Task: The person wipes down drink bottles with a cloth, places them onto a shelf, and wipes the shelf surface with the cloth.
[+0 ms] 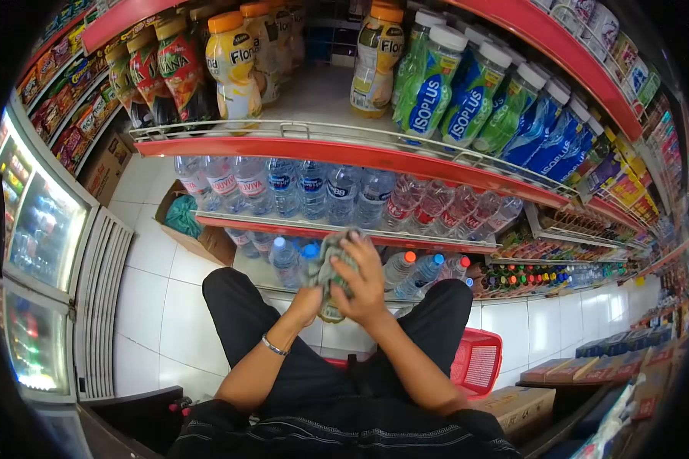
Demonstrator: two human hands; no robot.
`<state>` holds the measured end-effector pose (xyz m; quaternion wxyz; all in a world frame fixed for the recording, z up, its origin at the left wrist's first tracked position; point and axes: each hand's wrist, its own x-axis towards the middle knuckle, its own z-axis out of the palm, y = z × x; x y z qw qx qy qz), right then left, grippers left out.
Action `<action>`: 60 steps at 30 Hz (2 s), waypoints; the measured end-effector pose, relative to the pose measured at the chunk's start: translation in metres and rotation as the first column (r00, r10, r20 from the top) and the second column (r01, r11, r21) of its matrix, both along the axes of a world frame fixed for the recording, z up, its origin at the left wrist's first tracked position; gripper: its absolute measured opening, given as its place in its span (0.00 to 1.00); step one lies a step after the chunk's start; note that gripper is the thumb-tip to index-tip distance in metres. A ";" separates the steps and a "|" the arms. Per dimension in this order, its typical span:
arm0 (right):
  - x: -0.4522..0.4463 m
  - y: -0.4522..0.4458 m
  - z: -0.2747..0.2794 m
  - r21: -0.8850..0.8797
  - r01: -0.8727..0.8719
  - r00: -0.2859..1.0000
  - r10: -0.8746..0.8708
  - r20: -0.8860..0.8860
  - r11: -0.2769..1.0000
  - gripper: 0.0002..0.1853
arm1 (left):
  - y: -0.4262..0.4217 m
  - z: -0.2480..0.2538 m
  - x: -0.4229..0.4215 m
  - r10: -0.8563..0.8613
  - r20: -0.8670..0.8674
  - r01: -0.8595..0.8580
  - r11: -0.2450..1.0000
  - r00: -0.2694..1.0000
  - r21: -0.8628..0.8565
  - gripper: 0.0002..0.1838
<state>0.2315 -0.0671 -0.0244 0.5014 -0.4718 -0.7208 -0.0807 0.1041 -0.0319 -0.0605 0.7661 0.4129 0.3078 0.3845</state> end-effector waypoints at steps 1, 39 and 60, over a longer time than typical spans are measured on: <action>0.004 0.011 0.008 0.027 0.020 0.998 -0.019 -0.058 0.999 0.21 | 0.003 -0.003 0.000 -0.033 -0.061 0.038 0.996 0.998 0.078 0.23; -0.029 0.001 -0.021 -0.339 -0.057 0.735 -0.190 -0.651 0.939 0.22 | 0.020 -0.019 0.000 0.019 0.027 -0.021 0.997 0.999 0.071 0.39; -0.019 -0.006 -0.079 -0.277 -0.492 -0.155 -0.397 -0.905 0.825 0.26 | 0.007 -0.011 0.011 0.434 0.060 -0.227 0.346 0.899 0.911 0.43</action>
